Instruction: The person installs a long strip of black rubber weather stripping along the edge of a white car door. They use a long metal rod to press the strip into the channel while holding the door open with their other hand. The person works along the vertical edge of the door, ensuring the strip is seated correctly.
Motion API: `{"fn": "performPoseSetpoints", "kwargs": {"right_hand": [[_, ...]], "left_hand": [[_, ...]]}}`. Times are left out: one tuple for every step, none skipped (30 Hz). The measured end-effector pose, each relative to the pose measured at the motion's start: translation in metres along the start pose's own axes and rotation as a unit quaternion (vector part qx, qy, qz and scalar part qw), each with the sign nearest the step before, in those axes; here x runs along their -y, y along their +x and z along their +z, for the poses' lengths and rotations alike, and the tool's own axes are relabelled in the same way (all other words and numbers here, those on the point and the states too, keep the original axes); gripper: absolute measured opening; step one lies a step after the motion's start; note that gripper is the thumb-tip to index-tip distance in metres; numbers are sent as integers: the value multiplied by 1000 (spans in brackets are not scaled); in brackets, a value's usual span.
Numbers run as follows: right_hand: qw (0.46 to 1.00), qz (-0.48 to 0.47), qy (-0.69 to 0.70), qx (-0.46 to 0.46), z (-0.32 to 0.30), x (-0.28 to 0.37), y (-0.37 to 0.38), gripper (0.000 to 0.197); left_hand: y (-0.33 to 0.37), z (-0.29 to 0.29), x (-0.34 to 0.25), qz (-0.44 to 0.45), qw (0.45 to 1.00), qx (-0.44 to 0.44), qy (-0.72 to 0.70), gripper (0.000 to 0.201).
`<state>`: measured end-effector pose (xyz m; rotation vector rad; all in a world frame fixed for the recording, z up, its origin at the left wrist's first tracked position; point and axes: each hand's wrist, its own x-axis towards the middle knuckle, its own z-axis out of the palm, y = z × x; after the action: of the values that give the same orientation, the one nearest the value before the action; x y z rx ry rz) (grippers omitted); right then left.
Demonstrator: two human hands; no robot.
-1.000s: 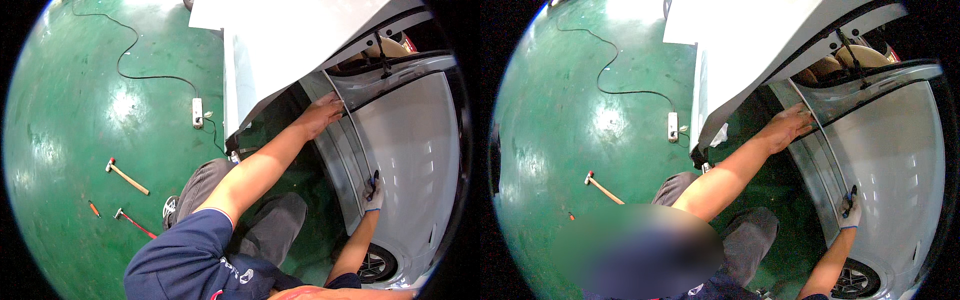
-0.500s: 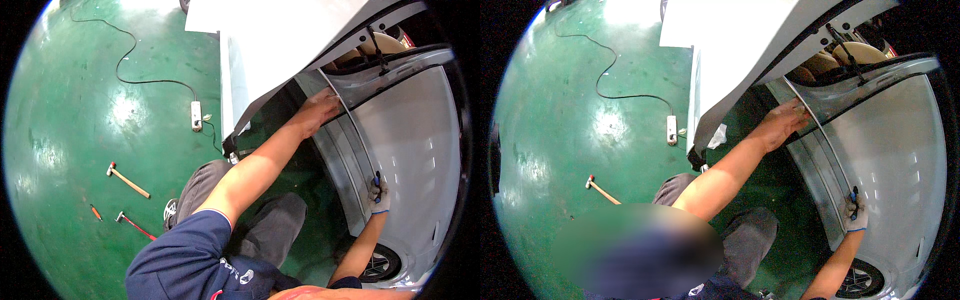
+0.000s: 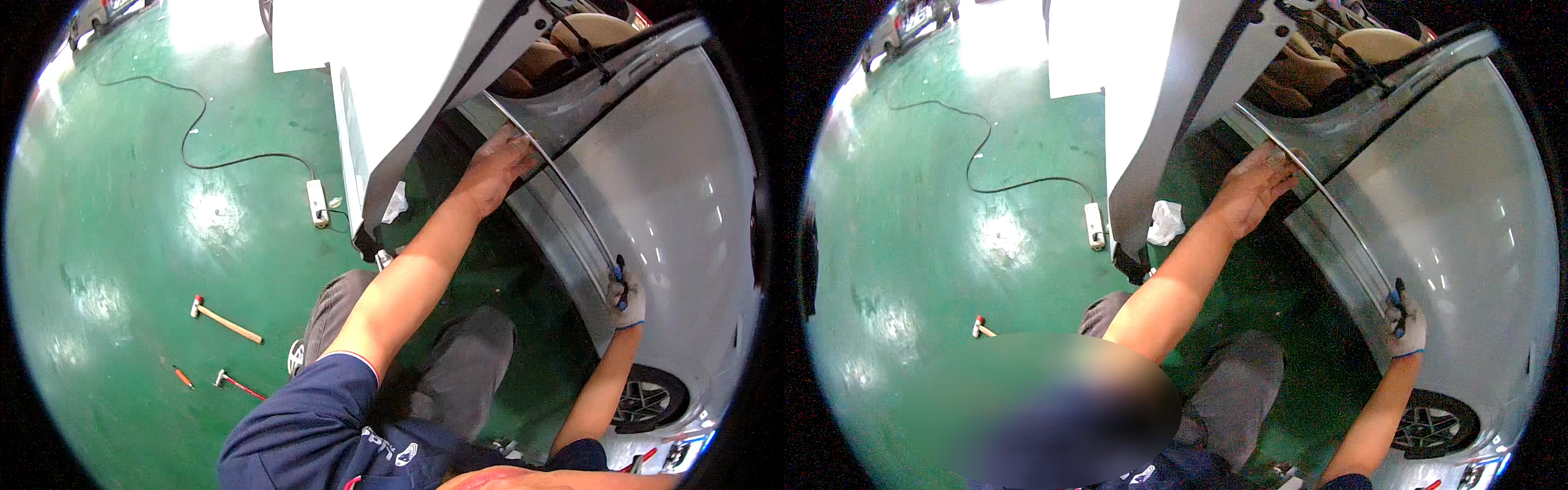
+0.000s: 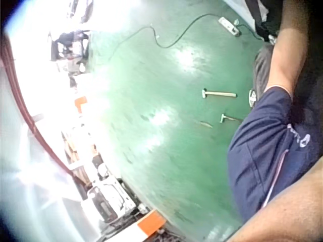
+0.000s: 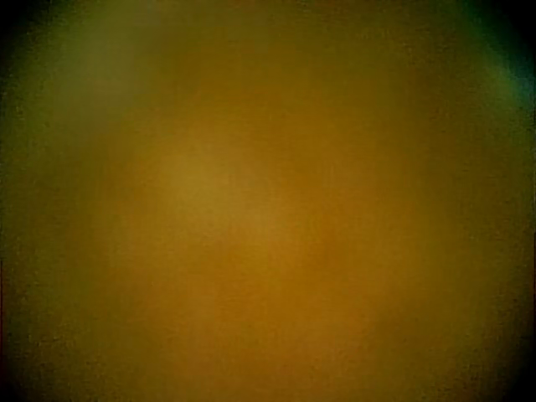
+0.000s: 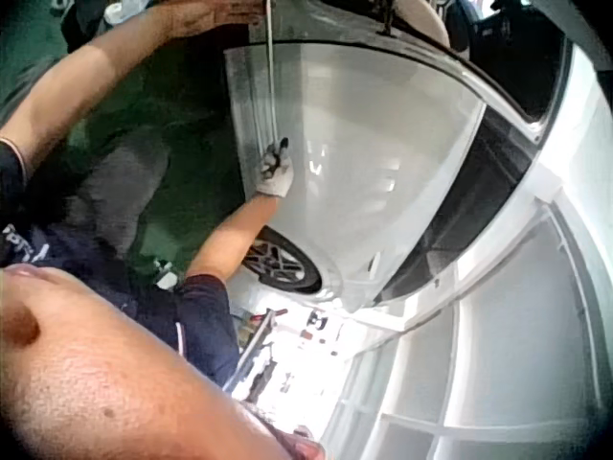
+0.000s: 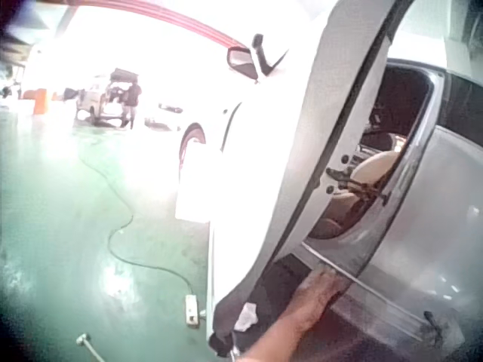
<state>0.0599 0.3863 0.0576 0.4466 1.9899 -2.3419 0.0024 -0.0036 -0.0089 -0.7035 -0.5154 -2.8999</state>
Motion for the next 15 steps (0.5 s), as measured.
{"fn": "performPoseSetpoints", "kwargs": {"right_hand": [[1000, 19, 12, 19, -7, 5, 5, 17], [999, 20, 11, 32, -17, 2, 13, 17], [999, 21, 4, 46, -20, 0, 20, 16], [998, 22, -4, 59, -25, -2, 26, 16], [999, 12, 2, 49, -30, -2, 29, 17], [999, 2, 9, 39, -24, -3, 25, 17], [999, -8, 17, 28, -19, -2, 21, 17], [1000, -6, -3, 20, -18, 0, 21, 18], [1000, -5, -19, 8, -18, 0, 19, 18], [999, 0, -33, -6, -16, -1, 14, 19], [999, -11, -27, -39, -14, 0, 12, 19], [997, -20, -15, -76, -3, -1, 5, 20], [993, -28, 3, -116, 2, -2, 1, 20], [998, -10, 14, -67, -8, -1, 5, 21], [999, 8, 30, -19, -20, -2, 12, 23]], "left_hand": [[2, -1, 3, -4, 1000, -6, 7, 47], [3, -2, 6, -6, 1000, -12, 14, 47], [4, -2, 10, -5, 1000, -20, 16, 47], [5, -3, 13, -6, 1000, -20, 16, 48], [5, -3, 17, -7, 1000, -20, 16, 48], [5, -2, 16, -8, 1000, -19, 18, 49], [4, -2, 16, -8, 999, -22, 25, 49], [4, -3, 17, -10, 999, -24, 31, 49], [3, -1, 17, -16, 999, -25, 37, 49], [1, 1, 17, -11, 999, -23, 38, 49], [0, 1, 17, -8, 999, -21, 38, 48], [-1, 2, 17, -11, 999, -18, 40, 48], [0, 1, 16, -9, 999, -17, 36, 47], [2, -1, 17, -11, 999, -18, 32, 46], [3, -3, 19, -16, 999, -19, 29, 45]]}}
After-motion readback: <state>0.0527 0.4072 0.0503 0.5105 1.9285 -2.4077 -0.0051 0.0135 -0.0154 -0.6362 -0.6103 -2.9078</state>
